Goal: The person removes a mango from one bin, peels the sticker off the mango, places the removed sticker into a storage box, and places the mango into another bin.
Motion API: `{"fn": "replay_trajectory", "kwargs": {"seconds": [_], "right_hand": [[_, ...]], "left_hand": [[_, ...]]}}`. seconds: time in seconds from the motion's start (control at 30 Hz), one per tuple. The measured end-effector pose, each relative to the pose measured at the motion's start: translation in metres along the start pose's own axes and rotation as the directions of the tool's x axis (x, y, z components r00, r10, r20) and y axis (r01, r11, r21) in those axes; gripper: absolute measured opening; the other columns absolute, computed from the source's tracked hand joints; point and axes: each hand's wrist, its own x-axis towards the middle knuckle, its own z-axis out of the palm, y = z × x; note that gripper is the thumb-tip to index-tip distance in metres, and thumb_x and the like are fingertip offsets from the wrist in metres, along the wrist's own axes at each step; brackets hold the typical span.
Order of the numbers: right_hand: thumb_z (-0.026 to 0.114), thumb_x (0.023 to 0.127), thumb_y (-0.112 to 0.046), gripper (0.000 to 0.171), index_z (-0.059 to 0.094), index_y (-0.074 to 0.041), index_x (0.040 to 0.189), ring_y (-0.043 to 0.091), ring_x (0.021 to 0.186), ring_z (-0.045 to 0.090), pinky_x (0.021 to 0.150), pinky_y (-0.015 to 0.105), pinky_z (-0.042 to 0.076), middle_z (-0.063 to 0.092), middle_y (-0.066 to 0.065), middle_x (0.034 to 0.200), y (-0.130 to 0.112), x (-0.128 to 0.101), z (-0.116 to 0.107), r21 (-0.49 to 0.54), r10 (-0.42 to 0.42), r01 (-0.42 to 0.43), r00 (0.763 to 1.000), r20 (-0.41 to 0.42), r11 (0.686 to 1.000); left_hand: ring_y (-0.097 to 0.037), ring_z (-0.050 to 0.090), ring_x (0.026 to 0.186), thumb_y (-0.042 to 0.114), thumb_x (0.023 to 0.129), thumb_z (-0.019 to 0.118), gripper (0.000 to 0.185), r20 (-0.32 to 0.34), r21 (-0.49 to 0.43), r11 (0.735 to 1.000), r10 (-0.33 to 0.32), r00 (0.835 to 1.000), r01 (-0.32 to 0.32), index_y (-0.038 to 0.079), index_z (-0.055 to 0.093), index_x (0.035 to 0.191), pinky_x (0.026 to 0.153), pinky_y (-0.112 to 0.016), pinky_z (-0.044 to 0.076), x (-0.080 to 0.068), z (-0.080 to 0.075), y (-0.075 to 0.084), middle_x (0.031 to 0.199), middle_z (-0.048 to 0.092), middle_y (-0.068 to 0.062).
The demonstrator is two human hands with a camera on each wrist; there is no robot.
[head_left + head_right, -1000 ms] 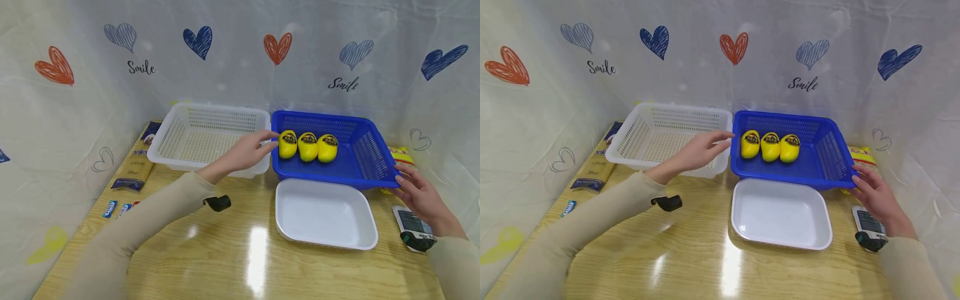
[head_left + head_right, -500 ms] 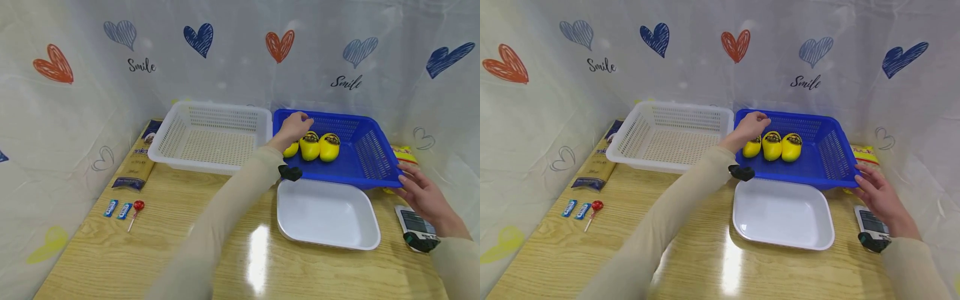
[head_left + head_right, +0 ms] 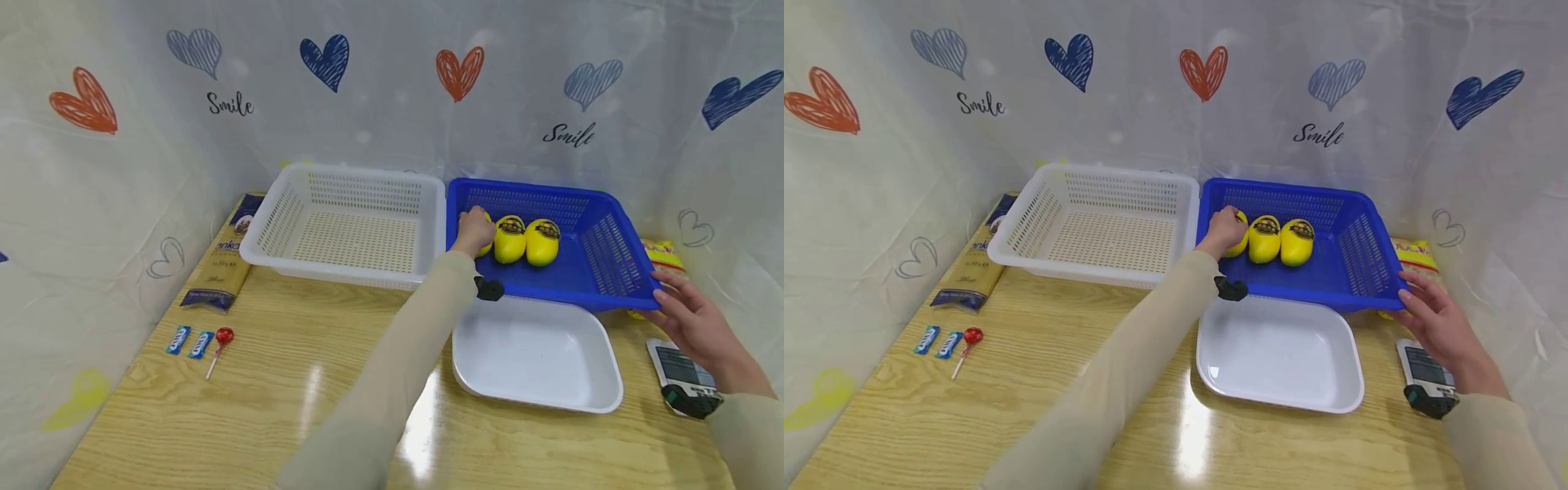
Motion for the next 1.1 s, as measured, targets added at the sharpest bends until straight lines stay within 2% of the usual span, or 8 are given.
{"fn": "replay_trajectory", "kwargs": {"seconds": [0.1, 0.2, 0.3, 0.47, 0.6, 0.8, 0.93, 1.1], "right_hand": [[0.036, 0.104, 0.000, 0.046, 0.039, -0.014, 0.148, 0.010, 0.105, 0.065, 0.081, 0.026, 0.055, 0.059, -0.005, 0.128, 0.0002, -0.0001, 0.0002, -0.004, 0.002, -0.003, 1.000, -0.002, 1.000], [0.035, 0.104, 0.000, 0.046, 0.039, -0.014, 0.147, 0.011, 0.105, 0.066, 0.081, 0.026, 0.055, 0.059, -0.005, 0.129, -0.0002, 0.0002, 0.0002, 0.004, -0.003, 0.003, 1.000, 0.008, 1.000], [0.034, 0.104, 0.001, 0.045, 0.039, -0.012, 0.147, 0.013, 0.105, 0.066, 0.082, 0.028, 0.055, 0.059, -0.003, 0.129, -0.0004, 0.0004, 0.0002, 0.012, -0.010, 0.010, 1.000, 0.022, 1.000], [0.033, 0.104, 0.002, 0.046, 0.038, -0.011, 0.148, 0.013, 0.106, 0.065, 0.083, 0.028, 0.055, 0.059, -0.002, 0.130, -0.0008, -0.0003, -0.0002, 0.018, -0.010, 0.010, 0.999, 0.040, 1.000], [0.034, 0.104, 0.002, 0.046, 0.037, -0.011, 0.148, 0.012, 0.107, 0.065, 0.083, 0.028, 0.055, 0.059, -0.003, 0.130, -0.0021, -0.0008, -0.0010, 0.004, -0.005, 0.005, 0.999, 0.035, 1.000], [0.035, 0.104, 0.001, 0.047, 0.036, -0.013, 0.149, 0.010, 0.107, 0.065, 0.082, 0.027, 0.055, 0.057, -0.005, 0.132, -0.0020, -0.0012, -0.0016, -0.032, 0.011, -0.010, 1.000, 0.023, 0.999], [0.034, 0.104, 0.002, 0.047, 0.035, -0.010, 0.149, 0.012, 0.107, 0.065, 0.082, 0.028, 0.055, 0.057, -0.003, 0.132, -0.0018, -0.0009, -0.0011, -0.022, -0.003, 0.003, 0.999, 0.035, 1.000], [0.033, 0.104, 0.002, 0.045, 0.038, -0.010, 0.147, 0.013, 0.106, 0.066, 0.082, 0.029, 0.056, 0.059, -0.002, 0.130, -0.0023, -0.0007, -0.0007, -0.009, -0.010, 0.010, 0.999, 0.045, 1.000]], "left_hand": [[-0.015, 0.042, 0.133, 0.013, 0.100, 0.050, 0.022, -0.023, 0.048, 0.998, 0.048, 0.999, -0.047, 0.012, 0.065, 0.116, 0.104, -0.022, 0.034, 0.0022, 0.0034, -0.0045, 0.131, 0.059, 0.000], [-0.013, 0.045, 0.128, 0.010, 0.098, 0.052, 0.016, -0.029, 0.069, 0.994, 0.082, 0.996, -0.080, 0.012, 0.067, 0.098, 0.100, -0.020, 0.033, 0.0040, 0.0047, -0.0072, 0.118, 0.064, 0.001], [-0.015, 0.042, 0.133, 0.010, 0.097, 0.055, 0.025, -0.017, 0.066, 0.994, 0.093, 0.996, -0.092, 0.016, 0.072, 0.114, 0.107, -0.021, 0.030, 0.0062, 0.0055, -0.0092, 0.124, 0.064, 0.003], [-0.018, 0.030, 0.142, 0.006, 0.094, 0.059, 0.046, 0.057, 0.036, 0.998, 0.050, 0.997, -0.052, 0.025, 0.061, 0.135, 0.114, -0.027, 0.026, 0.0077, 0.0072, -0.0098, 0.144, 0.052, 0.005], [-0.019, 0.022, 0.146, 0.000, 0.092, 0.057, 0.051, 0.091, -0.004, 1.000, 0.026, 0.996, -0.025, 0.025, 0.061, 0.135, 0.111, -0.027, 0.030, 0.0066, 0.0080, -0.0082, 0.146, 0.049, 0.005], [-0.018, 0.022, 0.145, -0.002, 0.090, 0.061, 0.043, 0.115, -0.021, 1.000, 0.010, 0.993, -0.007, 0.025, 0.070, 0.123, 0.094, -0.029, 0.045, 0.0035, 0.0053, -0.0063, 0.148, 0.045, -0.001], [-0.020, 0.018, 0.146, -0.001, 0.089, 0.066, 0.042, 0.136, -0.047, 0.999, -0.017, 0.991, 0.024, 0.025, 0.071, 0.122, 0.103, -0.034, 0.042, 0.0028, 0.0048, -0.0055, 0.154, 0.036, -0.004], [-0.019, 0.030, 0.142, -0.002, 0.089, 0.067, 0.045, 0.181, -0.089, 0.995, -0.018, 0.983, 0.035, 0.024, 0.068, 0.126, 0.106, -0.034, 0.040, 0.0044, 0.0056, -0.0064, 0.145, 0.050, 0.000]]}}
